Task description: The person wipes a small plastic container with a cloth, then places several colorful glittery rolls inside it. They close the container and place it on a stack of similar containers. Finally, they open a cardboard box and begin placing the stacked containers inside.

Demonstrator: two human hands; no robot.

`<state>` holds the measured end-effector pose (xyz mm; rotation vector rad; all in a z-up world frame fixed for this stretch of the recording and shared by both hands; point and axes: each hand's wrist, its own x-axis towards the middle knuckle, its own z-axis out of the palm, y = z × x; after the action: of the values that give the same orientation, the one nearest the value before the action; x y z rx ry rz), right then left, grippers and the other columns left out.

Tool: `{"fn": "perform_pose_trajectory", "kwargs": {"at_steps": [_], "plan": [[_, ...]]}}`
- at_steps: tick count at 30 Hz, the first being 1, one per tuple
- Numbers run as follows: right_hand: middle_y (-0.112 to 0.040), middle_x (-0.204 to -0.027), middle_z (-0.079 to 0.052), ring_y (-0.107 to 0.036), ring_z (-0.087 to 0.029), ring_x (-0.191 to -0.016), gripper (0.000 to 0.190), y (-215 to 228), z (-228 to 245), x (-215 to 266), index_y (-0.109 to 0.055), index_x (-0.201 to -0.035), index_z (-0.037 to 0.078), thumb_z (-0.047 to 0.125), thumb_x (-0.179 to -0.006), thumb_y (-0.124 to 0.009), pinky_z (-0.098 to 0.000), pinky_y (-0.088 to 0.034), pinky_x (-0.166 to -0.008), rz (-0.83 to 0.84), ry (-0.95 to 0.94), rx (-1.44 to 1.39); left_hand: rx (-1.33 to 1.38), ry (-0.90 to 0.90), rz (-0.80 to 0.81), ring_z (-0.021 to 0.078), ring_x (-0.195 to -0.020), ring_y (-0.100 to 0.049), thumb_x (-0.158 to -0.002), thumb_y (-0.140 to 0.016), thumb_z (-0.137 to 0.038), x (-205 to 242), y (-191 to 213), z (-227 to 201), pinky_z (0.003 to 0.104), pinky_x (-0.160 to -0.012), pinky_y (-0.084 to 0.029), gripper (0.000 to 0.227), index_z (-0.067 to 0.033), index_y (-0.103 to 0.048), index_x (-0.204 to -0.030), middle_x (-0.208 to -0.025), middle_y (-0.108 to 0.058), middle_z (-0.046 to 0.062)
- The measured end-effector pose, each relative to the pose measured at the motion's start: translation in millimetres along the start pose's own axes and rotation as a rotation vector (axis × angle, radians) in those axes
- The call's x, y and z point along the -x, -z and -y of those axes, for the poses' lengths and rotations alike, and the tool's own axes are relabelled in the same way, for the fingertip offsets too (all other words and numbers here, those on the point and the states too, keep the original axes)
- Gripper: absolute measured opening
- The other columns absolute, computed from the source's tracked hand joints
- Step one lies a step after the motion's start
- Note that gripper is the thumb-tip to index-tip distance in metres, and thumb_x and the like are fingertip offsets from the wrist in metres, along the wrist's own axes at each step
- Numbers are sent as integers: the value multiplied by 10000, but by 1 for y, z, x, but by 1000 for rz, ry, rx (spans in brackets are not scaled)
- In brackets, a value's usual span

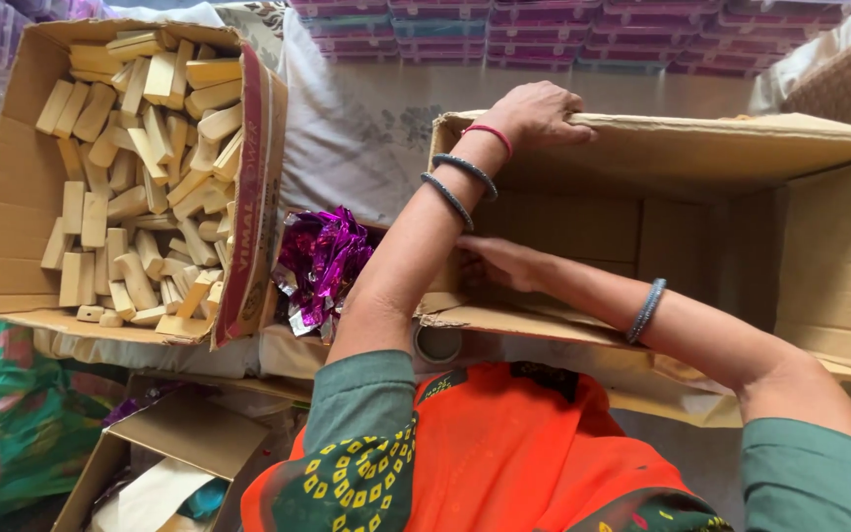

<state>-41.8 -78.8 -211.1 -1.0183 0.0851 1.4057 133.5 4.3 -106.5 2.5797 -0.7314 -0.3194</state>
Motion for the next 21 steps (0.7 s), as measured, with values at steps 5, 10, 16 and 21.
{"fn": "perform_pose_trajectory", "kwargs": {"at_steps": [5, 10, 16, 21], "plan": [[-727, -1104, -38, -718, -157, -984, 384, -31, 52, 79, -631, -1203, 127, 245, -861, -760, -361, -611, -819, -416, 183, 133, 65, -88, -46, 297, -1120, -617, -747, -626, -757, -14, -8, 13, 414, -957, -488, 727, -162, -787, -1132, -1116, -645, 128], [-719, -1119, -88, -671, -195, -944, 430, -52, 66, 132, -636, -1299, 28, 181, -912, -743, -384, -548, -755, -350, 430, 155, 99, 30, 127, 311, -1274, -544, -743, -465, -927, 9, 39, -3, 421, -1105, -417, 976, -174, -709, -1314, -1287, -573, 134], [-568, -1417, -174, -542, -286, -1322, 657, -125, 45, 130, -457, -1512, -5, 337, -985, -652, -420, -447, -1125, -220, 775, 626, 255, 206, 400, 320, -1464, -308, -749, -419, -925, 52, 114, -17, 556, -1153, -212, 1005, -216, -558, -1448, -1560, -438, 103], [-297, -1603, -282, -313, -422, -1500, 809, -166, 48, 108, -330, -1575, -31, 535, -1028, -518, -469, -310, -1214, -376, 987, 961, -190, 432, 465, 349, -1365, -599, -847, -647, -719, 68, 148, -21, 526, -1133, -485, 831, -123, -626, -1426, -1483, -609, 156]]}}
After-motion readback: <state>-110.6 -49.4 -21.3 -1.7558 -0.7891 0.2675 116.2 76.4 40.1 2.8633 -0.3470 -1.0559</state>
